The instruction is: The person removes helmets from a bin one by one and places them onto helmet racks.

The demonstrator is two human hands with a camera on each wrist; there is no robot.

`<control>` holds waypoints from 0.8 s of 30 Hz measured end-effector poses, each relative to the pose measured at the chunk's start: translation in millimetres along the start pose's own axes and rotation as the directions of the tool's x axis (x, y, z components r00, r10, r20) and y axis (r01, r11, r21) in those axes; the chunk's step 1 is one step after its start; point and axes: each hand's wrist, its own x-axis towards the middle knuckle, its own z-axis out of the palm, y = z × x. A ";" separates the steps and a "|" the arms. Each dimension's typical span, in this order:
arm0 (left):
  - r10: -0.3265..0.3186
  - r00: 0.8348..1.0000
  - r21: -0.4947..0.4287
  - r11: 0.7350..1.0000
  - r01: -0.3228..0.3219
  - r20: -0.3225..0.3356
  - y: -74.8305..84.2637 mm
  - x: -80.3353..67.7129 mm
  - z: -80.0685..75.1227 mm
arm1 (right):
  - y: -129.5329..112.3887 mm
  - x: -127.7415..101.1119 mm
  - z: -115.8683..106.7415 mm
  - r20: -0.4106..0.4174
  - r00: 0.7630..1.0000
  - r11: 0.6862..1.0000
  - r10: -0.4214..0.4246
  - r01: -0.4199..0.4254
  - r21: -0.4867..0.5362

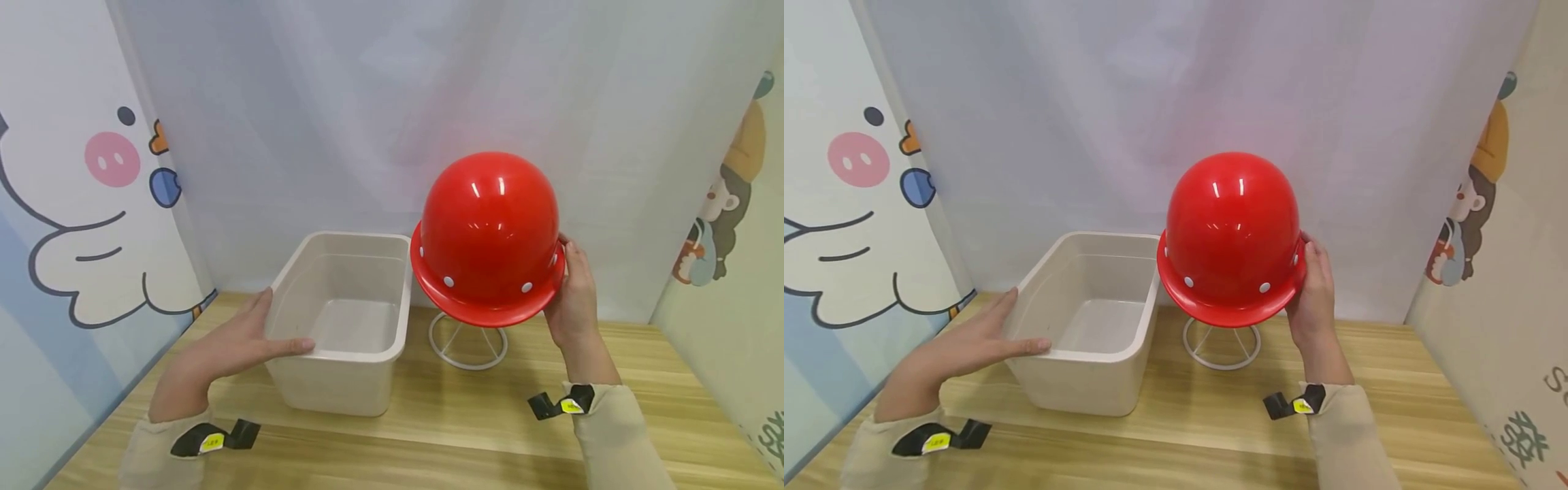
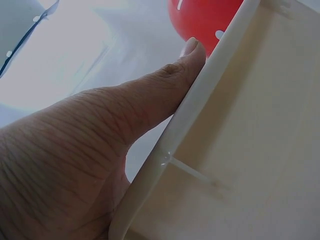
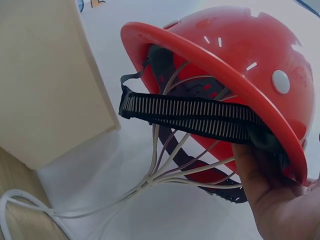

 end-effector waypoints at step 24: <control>-0.073 0.997 0.123 0.990 0.070 0.023 2.9 -2.5 -2.9 | -14.8 -47.2 -17.0 0.162 0.979 0.465 -0.122 0.201 -0.862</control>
